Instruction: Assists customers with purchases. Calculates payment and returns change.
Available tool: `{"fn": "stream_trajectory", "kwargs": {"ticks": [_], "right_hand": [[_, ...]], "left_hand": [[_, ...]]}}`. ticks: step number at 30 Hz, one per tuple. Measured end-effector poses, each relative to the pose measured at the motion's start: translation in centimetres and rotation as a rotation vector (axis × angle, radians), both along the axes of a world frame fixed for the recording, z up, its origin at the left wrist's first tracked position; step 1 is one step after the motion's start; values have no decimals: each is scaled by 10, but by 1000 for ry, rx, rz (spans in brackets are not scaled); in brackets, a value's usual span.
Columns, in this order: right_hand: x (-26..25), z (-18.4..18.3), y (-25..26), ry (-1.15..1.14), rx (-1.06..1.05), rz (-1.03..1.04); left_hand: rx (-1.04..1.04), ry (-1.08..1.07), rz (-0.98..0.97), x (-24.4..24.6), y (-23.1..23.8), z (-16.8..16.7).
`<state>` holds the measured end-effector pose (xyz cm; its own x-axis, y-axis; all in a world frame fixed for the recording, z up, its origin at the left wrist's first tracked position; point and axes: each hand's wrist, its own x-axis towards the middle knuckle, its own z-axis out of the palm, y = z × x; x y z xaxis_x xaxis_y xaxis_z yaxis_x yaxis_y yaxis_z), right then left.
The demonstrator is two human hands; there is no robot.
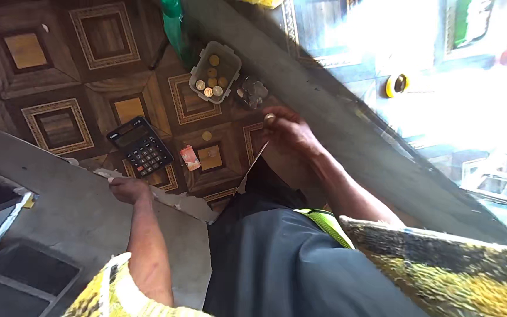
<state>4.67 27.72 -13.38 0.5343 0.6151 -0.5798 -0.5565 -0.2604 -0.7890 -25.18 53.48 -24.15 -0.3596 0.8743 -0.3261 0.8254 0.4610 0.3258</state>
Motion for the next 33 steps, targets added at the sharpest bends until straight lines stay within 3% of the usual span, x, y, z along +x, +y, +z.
{"fn": "stream_trajectory", "kwargs": {"ticks": [2, 3, 6, 9, 15, 20, 33], "right_hand": [[16, 3, 12, -32, -18, -105], [23, 4, 21, -161, -104, -72], [43, 3, 52, -650, -501, 251], [51, -9, 74, -835, -691, 488], [34, -3, 83, -1078, -642, 663], [28, -8, 94, -1201, -589, 734], [25, 3, 112, -1044, -877, 735]], "left_hand": [[-1, -2, 4, 0, 0, 1], [-6, 1, 2, -1, -1, 1], [-18, 25, 3, -1, -1, 2], [-20, 37, -3, 1, -2, 5], [-55, -48, -1, -8, -3, 3], [-41, -93, 82, -8, 2, -2], [-44, -73, 84, -5, 4, -5]]}}
